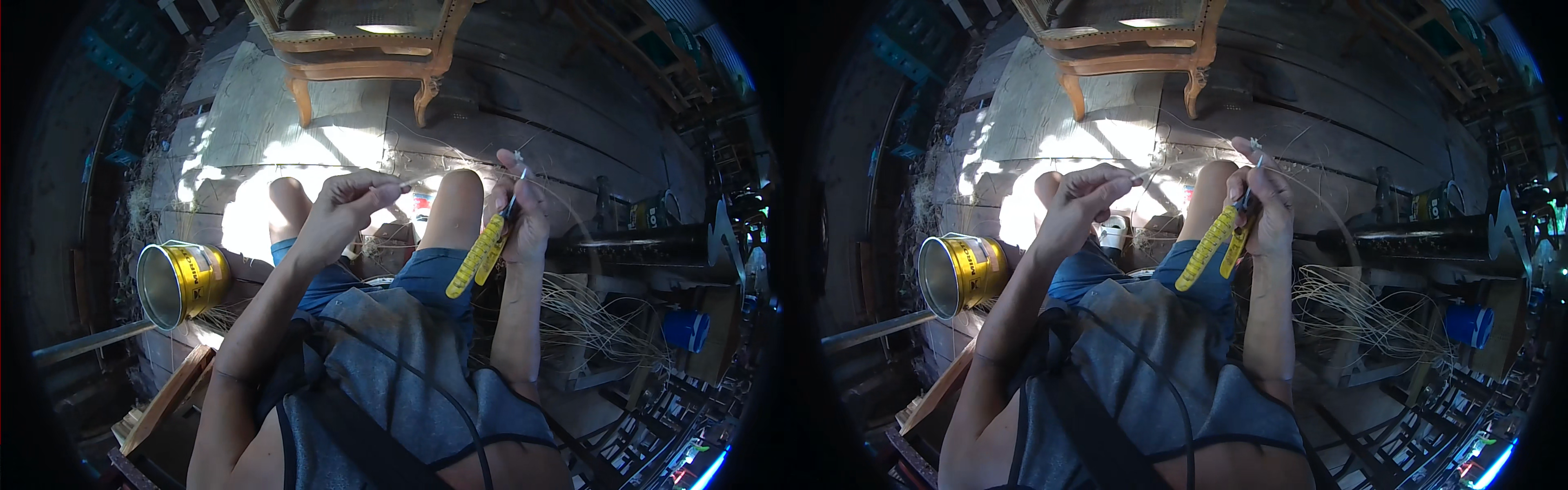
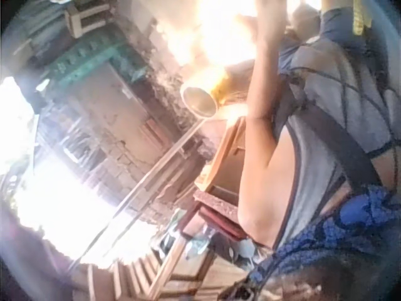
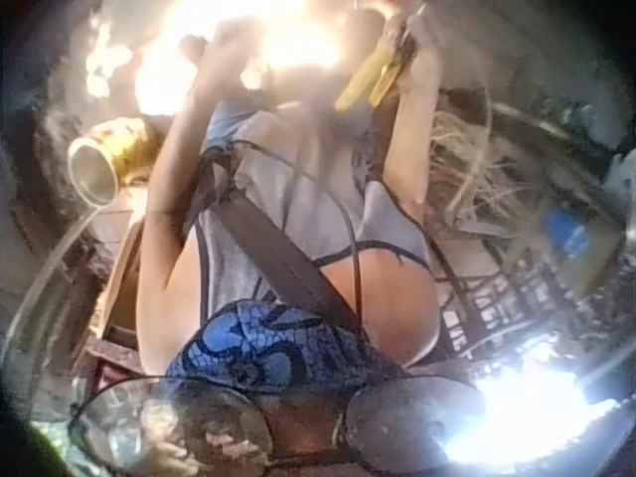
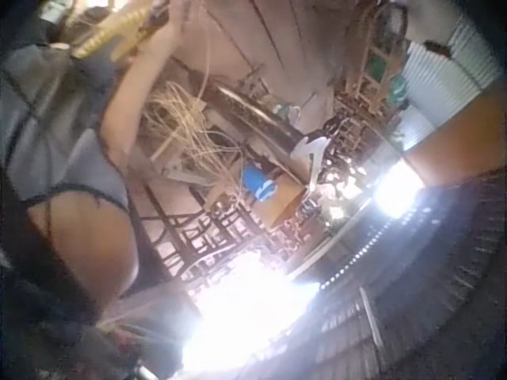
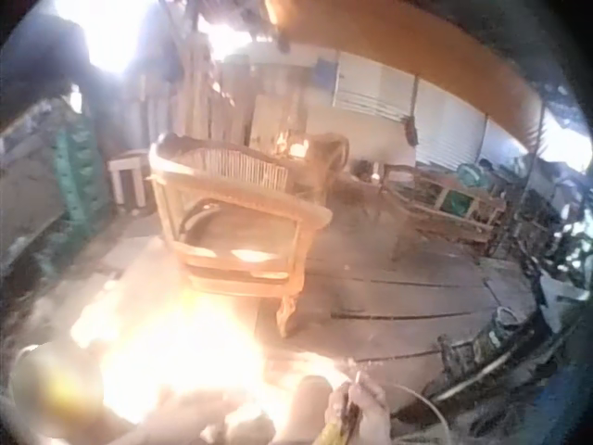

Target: Repairing or weaving a cane chair using rattan strips and pliers.

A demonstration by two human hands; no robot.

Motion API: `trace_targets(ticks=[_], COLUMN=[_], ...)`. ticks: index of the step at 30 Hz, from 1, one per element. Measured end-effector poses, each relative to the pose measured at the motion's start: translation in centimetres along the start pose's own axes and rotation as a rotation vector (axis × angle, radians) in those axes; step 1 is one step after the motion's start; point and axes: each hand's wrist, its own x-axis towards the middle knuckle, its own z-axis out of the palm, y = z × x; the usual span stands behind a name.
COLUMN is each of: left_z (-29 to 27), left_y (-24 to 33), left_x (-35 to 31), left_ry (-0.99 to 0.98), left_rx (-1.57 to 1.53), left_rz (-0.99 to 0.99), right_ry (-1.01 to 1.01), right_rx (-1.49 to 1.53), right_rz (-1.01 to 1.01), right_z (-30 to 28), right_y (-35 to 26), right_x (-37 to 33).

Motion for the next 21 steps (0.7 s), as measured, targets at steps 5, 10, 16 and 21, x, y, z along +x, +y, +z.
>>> trace_targets(ticks=[5,10,16,21], left_z=[0.5,0.6,-1.0,-3.5], left_y=[-0.3,0.1,-0.1,-0.2], left_x=[-0.7,-0.8,-1.3,-1.8], left_ry=[-0.061,-0.142,-0.184,-0.200], left_rx=[0.122,0.143,0.187,0.393], left_rz=[0.232,0.179,0.120,0.022], right_ry=[-0.091,-0.073,0.000,0.047], right_rx=[-0.135,-0.117,-0.283,-0.327], right_rz=[0.123,0.196,0.159,0.057], right_z=[2.4,3.5,4.4,3.7], right_y=[0.7,1.1,0.5,-1.3], right_x=[-0.3,-0.2,0.0,0.1])
